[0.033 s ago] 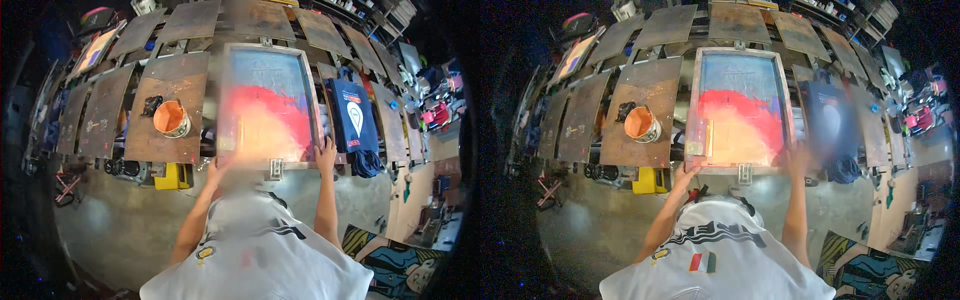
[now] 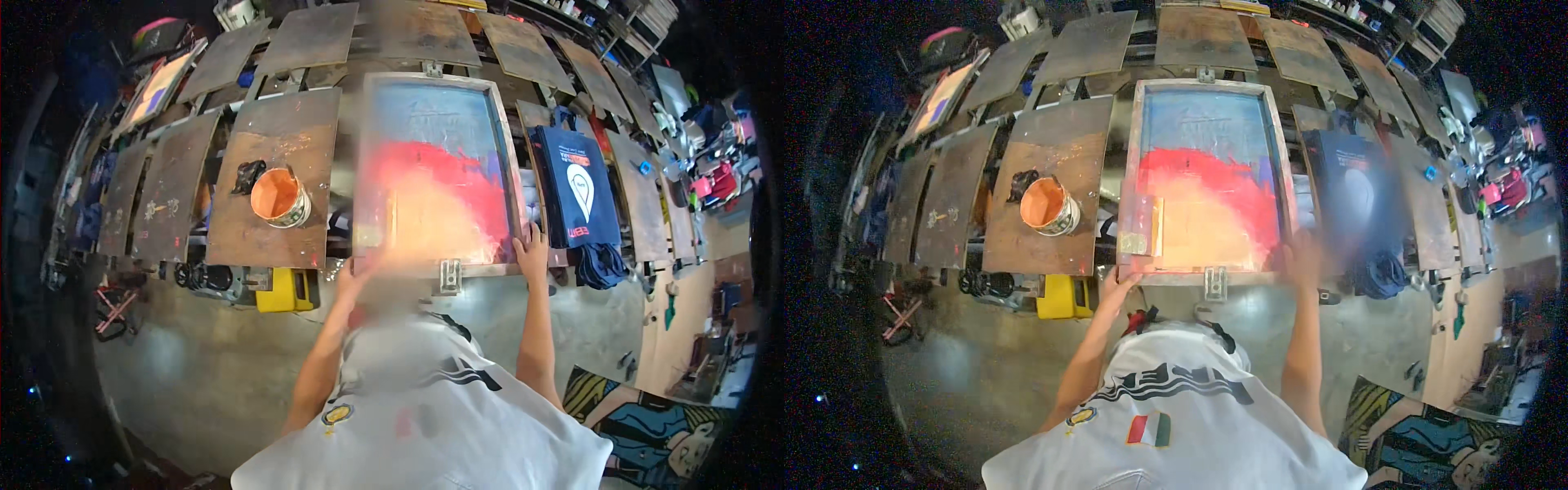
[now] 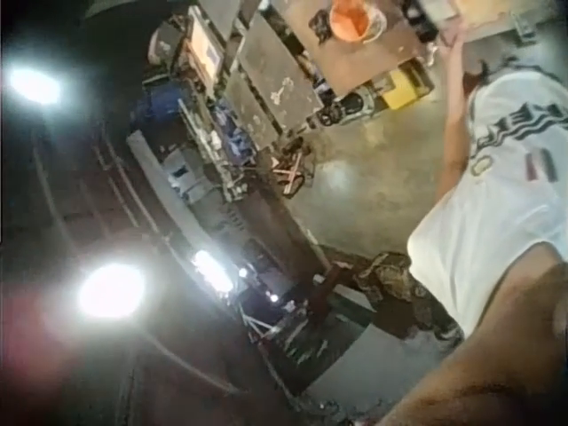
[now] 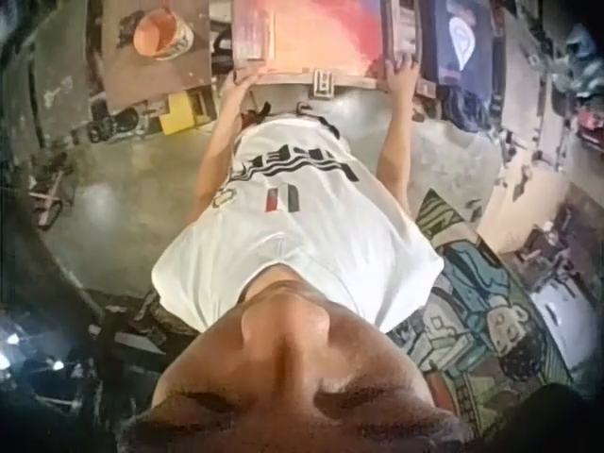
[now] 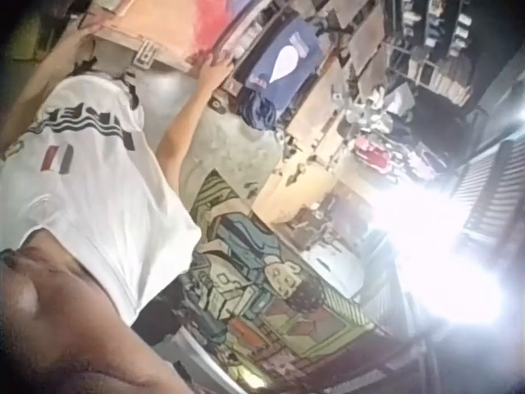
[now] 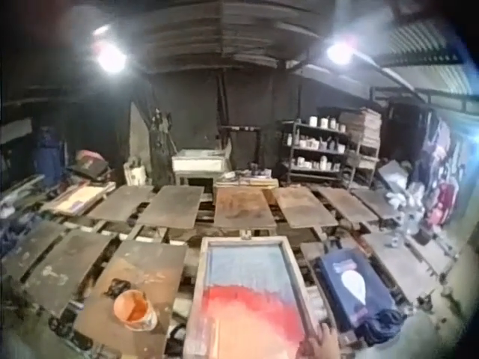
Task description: Screen printing designs onto blue tote bags at a workstation.
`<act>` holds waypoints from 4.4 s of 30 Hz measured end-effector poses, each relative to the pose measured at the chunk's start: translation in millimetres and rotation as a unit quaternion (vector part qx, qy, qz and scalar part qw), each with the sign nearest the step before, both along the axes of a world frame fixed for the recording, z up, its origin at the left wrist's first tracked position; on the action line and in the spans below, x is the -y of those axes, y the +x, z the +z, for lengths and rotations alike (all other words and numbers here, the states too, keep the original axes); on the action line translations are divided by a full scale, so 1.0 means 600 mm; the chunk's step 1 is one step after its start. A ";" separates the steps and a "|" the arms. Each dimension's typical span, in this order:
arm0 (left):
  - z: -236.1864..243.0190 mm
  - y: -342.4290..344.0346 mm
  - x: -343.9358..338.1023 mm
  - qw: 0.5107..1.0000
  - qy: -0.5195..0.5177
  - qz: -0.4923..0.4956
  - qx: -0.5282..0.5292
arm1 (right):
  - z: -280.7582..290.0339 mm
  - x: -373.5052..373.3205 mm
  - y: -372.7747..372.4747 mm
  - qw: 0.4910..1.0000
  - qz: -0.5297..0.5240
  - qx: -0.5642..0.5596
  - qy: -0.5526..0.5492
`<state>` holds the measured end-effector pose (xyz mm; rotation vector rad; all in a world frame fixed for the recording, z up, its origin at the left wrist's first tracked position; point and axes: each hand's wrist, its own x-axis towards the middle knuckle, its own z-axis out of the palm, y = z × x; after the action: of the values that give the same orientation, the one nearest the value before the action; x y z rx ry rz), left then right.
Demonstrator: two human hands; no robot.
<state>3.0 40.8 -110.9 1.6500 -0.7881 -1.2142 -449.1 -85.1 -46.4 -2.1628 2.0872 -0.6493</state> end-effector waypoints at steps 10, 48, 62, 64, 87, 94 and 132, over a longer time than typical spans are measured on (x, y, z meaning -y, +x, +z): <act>0.075 -0.007 0.004 0.997 0.035 -0.014 -0.067 | -0.026 0.001 -0.033 0.970 -0.006 0.173 0.171; 0.110 0.044 0.028 0.978 0.138 -0.153 0.020 | 0.004 0.012 -0.039 0.965 -0.012 0.173 0.199; 0.121 0.038 0.021 0.983 0.114 -0.144 0.020 | 0.055 0.003 -0.031 0.948 -0.011 0.179 0.263; 0.123 0.034 0.020 0.984 0.112 -0.133 0.038 | 0.055 0.004 -0.031 0.949 -0.010 0.176 0.262; 0.134 0.033 0.015 0.993 0.085 -0.078 -0.007 | 0.110 0.018 -0.029 0.936 -0.029 0.167 0.309; 0.130 0.043 0.017 0.991 0.119 -0.064 -0.012 | 0.157 0.015 -0.019 0.928 -0.026 0.203 0.312; -0.081 0.109 0.014 0.890 0.257 -0.315 0.205 | 0.200 0.061 -0.040 0.945 -0.020 0.140 0.294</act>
<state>68.4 32.3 -159.6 2.2203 -1.4399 -1.6419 -473.2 -121.6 73.6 -1.6007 1.8639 -0.2602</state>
